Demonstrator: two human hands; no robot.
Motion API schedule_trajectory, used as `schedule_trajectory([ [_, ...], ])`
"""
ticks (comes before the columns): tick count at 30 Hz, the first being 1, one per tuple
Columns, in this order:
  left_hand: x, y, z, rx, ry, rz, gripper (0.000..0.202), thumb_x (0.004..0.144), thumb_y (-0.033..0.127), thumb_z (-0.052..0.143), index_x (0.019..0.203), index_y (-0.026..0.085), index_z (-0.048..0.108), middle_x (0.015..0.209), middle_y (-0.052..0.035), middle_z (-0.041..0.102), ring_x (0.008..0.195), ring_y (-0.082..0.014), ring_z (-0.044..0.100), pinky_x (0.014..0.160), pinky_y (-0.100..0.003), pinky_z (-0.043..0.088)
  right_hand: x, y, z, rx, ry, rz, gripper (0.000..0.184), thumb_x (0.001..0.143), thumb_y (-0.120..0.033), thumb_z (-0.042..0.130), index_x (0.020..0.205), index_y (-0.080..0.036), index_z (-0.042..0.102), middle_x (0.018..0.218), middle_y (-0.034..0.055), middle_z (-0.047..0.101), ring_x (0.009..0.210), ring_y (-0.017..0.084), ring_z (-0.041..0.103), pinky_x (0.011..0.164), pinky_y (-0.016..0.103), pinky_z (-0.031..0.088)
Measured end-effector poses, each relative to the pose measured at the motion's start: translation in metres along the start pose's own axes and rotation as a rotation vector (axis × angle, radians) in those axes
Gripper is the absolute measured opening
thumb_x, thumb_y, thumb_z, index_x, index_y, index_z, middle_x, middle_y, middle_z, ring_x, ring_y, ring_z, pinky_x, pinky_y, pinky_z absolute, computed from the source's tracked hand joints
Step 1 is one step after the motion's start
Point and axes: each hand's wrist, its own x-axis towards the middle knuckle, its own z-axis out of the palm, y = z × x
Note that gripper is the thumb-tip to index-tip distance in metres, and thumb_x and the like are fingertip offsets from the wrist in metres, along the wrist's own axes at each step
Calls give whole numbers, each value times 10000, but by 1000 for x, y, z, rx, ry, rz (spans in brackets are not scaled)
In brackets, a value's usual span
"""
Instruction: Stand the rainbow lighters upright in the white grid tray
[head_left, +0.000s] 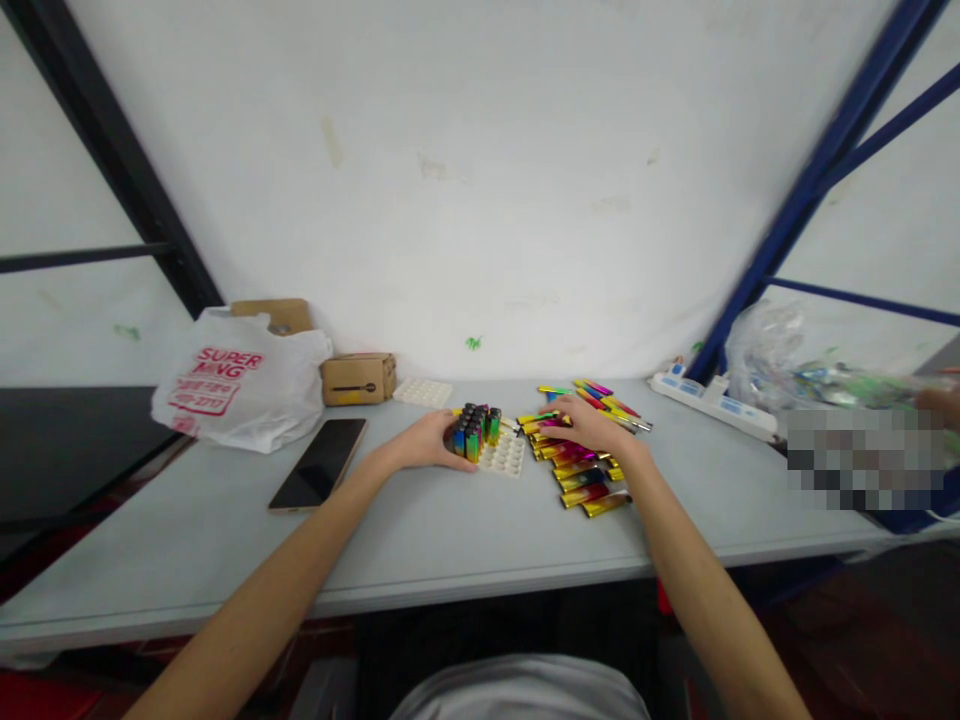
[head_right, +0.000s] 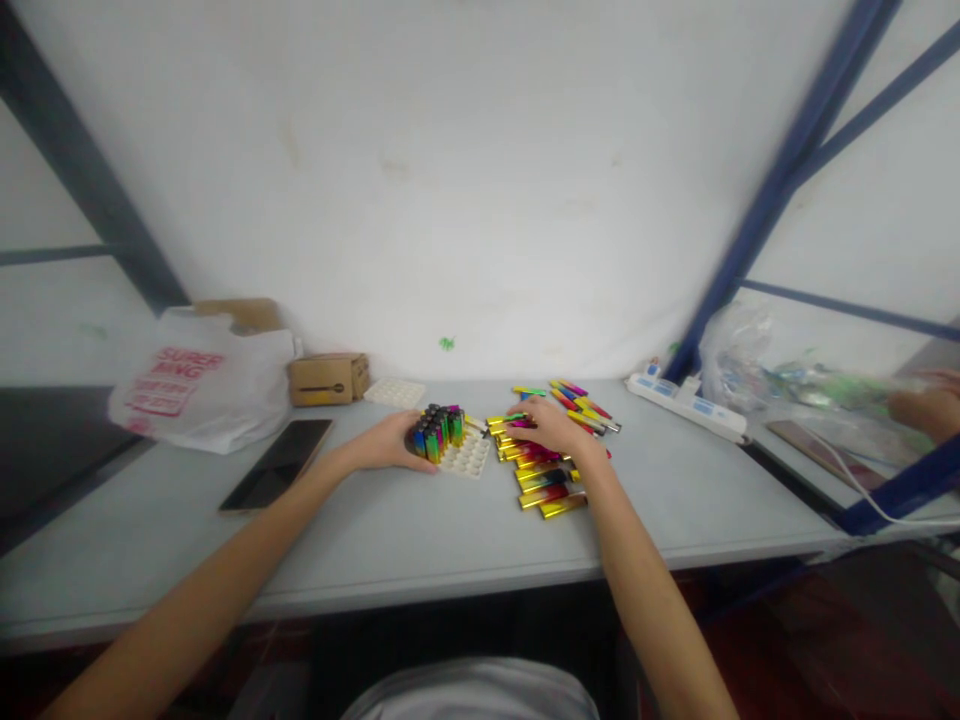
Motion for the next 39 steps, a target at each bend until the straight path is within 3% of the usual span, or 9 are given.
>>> schedule_trajectory([
  [3, 0, 1, 0, -3, 10, -3, 834, 520, 756, 929, 1097, 184, 739, 1112, -100, 776, 1011, -379, 719, 906, -436, 582, -1, 0, -7, 64, -93, -18, 302, 951, -406, 758, 1176, -210, 801, 1200, 106, 773, 1131, 272, 697, 1042, 400, 518],
  [7, 0, 1, 0, 12, 6, -4, 839, 525, 772, 922, 1102, 192, 735, 1109, -100, 776, 1004, -374, 716, 896, -435, 584, 0, 3, -8, 54, -82, 29, 290, 869, -306, 832, 1137, -198, 815, 1191, 110, 790, 1110, 285, 709, 1015, 405, 522],
  [11, 0, 0, 0, 9, 12, -1, 830, 523, 762, 928, 1096, 193, 736, 1093, -96, 781, 995, -365, 717, 888, -426, 591, 2, 4, -3, 44, -42, -23, 203, 939, -393, 769, 1013, -212, 822, 1069, 87, 807, 960, 260, 713, 919, 371, 517],
  [16, 0, -1, 0, 1, 14, 13, 806, 529, 733, 941, 1089, 189, 740, 1118, -100, 783, 1015, -370, 714, 929, -438, 587, 4, -3, -3, 8, 18, -26, 457, 1058, -524, 566, 768, -207, 721, 808, 62, 742, 716, 211, 608, 737, 321, 452],
  [23, 0, -1, 0, -5, 9, 11, 819, 534, 740, 938, 1100, 182, 738, 1123, -105, 782, 1009, -372, 718, 934, -442, 585, 4, -14, -4, 41, 254, 162, 386, 1101, -433, 455, 1188, -168, 722, 805, 62, 752, 731, 225, 679, 745, 312, 482],
  [28, 0, 0, -1, -21, -7, 33, 818, 546, 720, 942, 1133, 187, 740, 1151, -102, 786, 1047, -382, 718, 964, -444, 579, 10, -23, 9, 96, 404, 132, 484, 1106, -456, 350, 1359, -190, 664, 955, 103, 776, 869, 263, 707, 829, 365, 518],
  [32, 0, 0, 0, -36, 6, 37, 818, 539, 710, 950, 1140, 193, 748, 1174, -100, 792, 1072, -384, 717, 973, -447, 580, 18, -26, 19, 171, 462, 167, 460, 1003, -633, 525, 1087, -210, 686, 663, -11, 605, 619, 197, 541, 649, 303, 434],
  [35, 0, 0, 0, -43, 13, 37, 824, 531, 696, 957, 1150, 194, 749, 1179, -97, 793, 1083, -386, 719, 983, -447, 579, 23, -31, 23, 270, 481, 208, 528, 891, -730, 641, 738, -231, 557, 576, -49, 444, 576, 154, 430, 584, 285, 356],
  [39, 0, 1, 0, -34, 7, 41, 806, 538, 696, 953, 1136, 194, 751, 1151, -90, 797, 1055, -377, 726, 952, -436, 588, 26, -48, 25, 471, 421, 171, 578, 924, -775, 555, 723, -237, 491, 666, -22, 511, 648, 165, 507, 606, 292, 408],
])
